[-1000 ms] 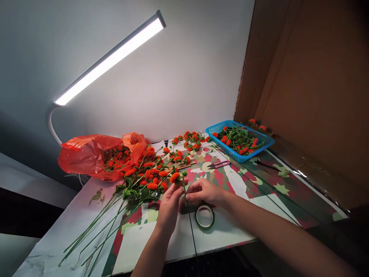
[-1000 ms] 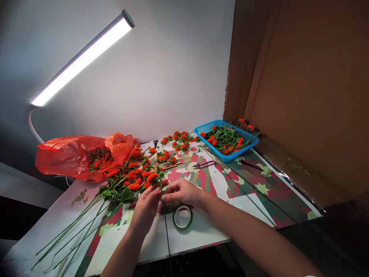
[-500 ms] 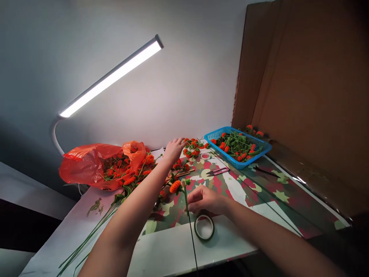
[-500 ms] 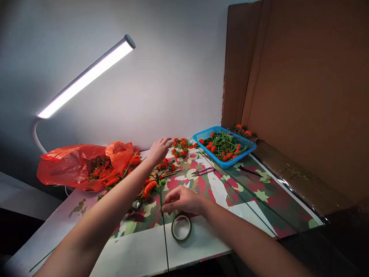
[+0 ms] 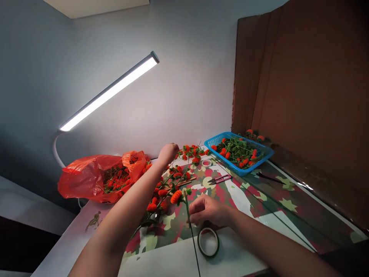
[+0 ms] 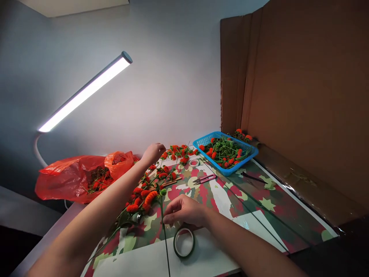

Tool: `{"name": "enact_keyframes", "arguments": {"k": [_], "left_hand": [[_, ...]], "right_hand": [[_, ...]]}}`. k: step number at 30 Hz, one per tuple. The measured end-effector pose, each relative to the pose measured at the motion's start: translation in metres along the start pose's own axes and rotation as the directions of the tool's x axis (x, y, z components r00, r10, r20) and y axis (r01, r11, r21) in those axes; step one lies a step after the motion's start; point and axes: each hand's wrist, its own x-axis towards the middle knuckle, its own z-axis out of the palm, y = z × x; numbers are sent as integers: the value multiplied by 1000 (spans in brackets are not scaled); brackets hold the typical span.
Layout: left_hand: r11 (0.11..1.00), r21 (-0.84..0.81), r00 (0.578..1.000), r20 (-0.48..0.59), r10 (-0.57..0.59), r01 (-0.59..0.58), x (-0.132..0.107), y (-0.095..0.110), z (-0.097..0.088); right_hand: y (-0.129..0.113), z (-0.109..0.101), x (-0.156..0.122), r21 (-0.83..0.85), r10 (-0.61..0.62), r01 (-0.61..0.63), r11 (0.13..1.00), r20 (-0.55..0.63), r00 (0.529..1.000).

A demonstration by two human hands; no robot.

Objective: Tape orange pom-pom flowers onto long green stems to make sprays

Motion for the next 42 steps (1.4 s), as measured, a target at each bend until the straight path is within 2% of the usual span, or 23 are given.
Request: {"name": "enact_keyframes", "arguments": {"k": [2, 4, 6, 9, 11, 12, 13, 14, 15, 16, 17, 21, 23, 26, 30, 33, 39, 42], "left_hand": [[989, -116, 995, -27, -93, 89, -16, 1, -7], [955, -248, 983, -52, -178, 160, -47, 6, -9], [901, -386, 964, -88, -252, 200, -92, 14, -6], [733, -636, 889, -157, -429, 241, -175, 31, 12], [382, -898, 698, -130, -704, 218, -226, 46, 32], [267, -947, 619, -103, -779, 178, -247, 54, 42], [205, -969, 543, -99, -834, 139, -265, 62, 53], [180, -975, 485, -97, -869, 128, -278, 71, 63], [181, -972, 454, -95, -886, 149, -287, 79, 71], [201, -964, 457, -103, -884, 171, -293, 87, 76], [229, -954, 481, -113, -869, 191, -295, 94, 80], [319, -925, 660, -110, -743, 205, -285, 111, 79], [328, -923, 687, -107, -718, 199, -278, 112, 77], [319, -926, 647, -118, -754, 203, -269, 110, 79], [238, -952, 596, -79, -799, 193, -264, 110, 88], [209, -962, 560, -76, -825, 177, -263, 111, 93], [155, -975, 516, -50, -855, 162, -262, 113, 92], [148, -974, 507, -42, -861, 172, -262, 111, 90]], "right_hand": [[1, 0, 1, -6, -33, 33, 999, -5, 999], [1, -1, 2, -17, -69, 69, 997, -11, 998], [0, 0, 2, -33, -100, 99, 995, -33, 994], [-1, 1, 2, -74, -111, 105, 992, -76, 991], [0, 2, 3, -92, -101, 92, 991, -99, 990], [1, 2, 3, -95, -97, 87, 992, -113, 989], [2, 3, 3, -93, -96, 84, 992, -131, 987], [3, 3, 4, -86, -95, 82, 993, -153, 984], [4, 3, 4, -78, -91, 79, 994, -177, 980], [5, 4, 4, -68, -87, 75, 995, -199, 976], [6, 4, 4, -60, -83, 72, 996, -219, 972], [6, 6, 4, -57, -84, 73, 996, -239, 967], [6, 6, 5, -82, -96, 78, 994, -237, 967], [6, 7, 4, -102, -113, 91, 991, -235, 965], [5, 7, 3, -104, -128, 106, 989, -230, 965], [3, 8, 2, -108, -125, 102, 989, -233, 965], [3, 9, 3, -116, -133, 109, 987, -218, 967], [7, 7, 3, -120, -144, 121, 985, -203, 969]]}}
